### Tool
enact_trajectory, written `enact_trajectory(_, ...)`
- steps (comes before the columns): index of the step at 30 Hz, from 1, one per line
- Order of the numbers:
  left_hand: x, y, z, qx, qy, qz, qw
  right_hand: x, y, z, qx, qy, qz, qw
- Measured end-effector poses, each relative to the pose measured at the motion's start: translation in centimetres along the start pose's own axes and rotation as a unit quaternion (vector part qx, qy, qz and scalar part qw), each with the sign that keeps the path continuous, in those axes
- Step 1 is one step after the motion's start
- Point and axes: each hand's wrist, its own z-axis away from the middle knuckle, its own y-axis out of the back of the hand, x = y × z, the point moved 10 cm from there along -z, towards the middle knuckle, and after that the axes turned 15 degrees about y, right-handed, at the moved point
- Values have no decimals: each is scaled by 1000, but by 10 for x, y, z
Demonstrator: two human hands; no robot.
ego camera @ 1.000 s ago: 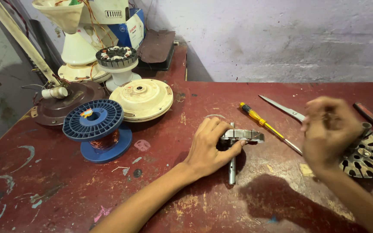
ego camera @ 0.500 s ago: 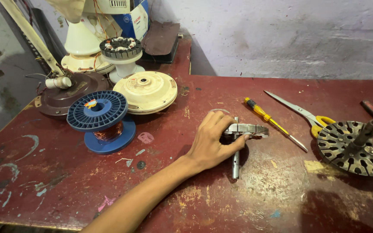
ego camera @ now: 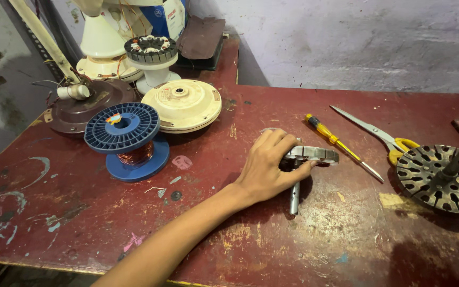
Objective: The person winds copper wire around a motor armature held in a vise, using a screwdriver to press the wire into slots and scissors to trim excess wire. The person repeats this process across multiple slots on the armature.
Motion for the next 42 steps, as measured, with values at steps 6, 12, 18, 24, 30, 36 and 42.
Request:
enact_trajectory(6, 1, 9, 1, 12, -9, 18, 1000, 12, -5, 1, -24, -18, -21, 999)
enact_trajectory(12, 3, 3, 0, -11, -3, 3, 1000, 22, -18, 6, -88, -48, -77, 992)
enact_trajectory(18, 2, 3, -1, -14, -4, -3, 1000, -16, -96, 19, -424, -104, -159, 886)
enact_trajectory(24, 3, 5, 0, -10, -8, 1, 1000, 19, -82, 81, -497, -430, 116, 745)
enact_trajectory(30, 4, 5, 0, -10, -7, -3, 1000, 9, -114, 95, -477, -410, -45, 776)
enact_trajectory(36, 2, 5, 1, -9, 0, -3, 1000, 6, -126, 103, -418, -394, -59, 817)
enact_trajectory(42, 3, 4, 1, -6, 1, -4, 1000, 11, -125, 101, -325, -375, -33, 867)
